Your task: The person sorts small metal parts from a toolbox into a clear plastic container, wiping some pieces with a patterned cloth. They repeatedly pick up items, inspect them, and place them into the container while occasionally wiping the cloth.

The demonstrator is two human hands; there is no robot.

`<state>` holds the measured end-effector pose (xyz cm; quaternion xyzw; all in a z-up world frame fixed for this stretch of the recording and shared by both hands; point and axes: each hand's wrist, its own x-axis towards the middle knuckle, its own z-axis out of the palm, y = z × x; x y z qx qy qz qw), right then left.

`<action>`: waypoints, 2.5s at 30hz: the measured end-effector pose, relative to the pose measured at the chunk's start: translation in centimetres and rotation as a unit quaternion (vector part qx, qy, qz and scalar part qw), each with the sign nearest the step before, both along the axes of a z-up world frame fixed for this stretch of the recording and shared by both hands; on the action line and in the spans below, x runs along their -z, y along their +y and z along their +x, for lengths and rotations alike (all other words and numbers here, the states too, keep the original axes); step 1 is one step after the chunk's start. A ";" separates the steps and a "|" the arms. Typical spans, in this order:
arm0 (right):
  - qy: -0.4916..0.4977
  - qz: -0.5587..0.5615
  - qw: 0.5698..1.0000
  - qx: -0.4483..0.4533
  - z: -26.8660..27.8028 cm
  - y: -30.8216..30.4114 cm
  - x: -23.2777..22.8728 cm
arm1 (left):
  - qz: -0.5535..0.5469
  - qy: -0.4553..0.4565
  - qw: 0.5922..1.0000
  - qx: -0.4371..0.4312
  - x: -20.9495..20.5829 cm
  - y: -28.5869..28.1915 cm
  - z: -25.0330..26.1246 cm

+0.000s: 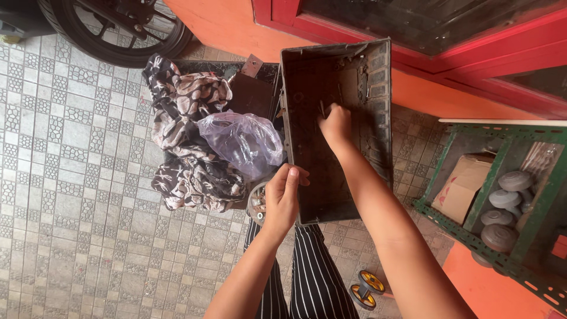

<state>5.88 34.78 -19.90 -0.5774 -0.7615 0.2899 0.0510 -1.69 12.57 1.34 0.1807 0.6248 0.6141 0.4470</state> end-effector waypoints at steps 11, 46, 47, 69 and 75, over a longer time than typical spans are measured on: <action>0.082 -0.020 0.996 0.021 1.7 -2.2 -0.8 | -0.012 0.020 1.000 -0.005 -0.4 -1.5 -2.1; 0.111 -0.025 0.988 0.106 1.6 -4.6 -1.2 | -0.010 0.010 1.000 0.014 -0.5 -5.0 -1.1; 0.134 -0.064 0.982 0.119 2.2 -4.3 -1.5 | -0.003 0.010 1.000 0.015 -0.5 -4.9 -1.0; 0.558 -0.496 0.659 0.098 13.4 -8.8 -14.5 | -0.004 0.080 0.994 0.080 -2.0 2.0 4.8; 0.474 -0.407 0.776 0.083 12.5 -12.1 -14.1 | 0.067 -0.020 0.997 -0.042 0.7 0.2 3.0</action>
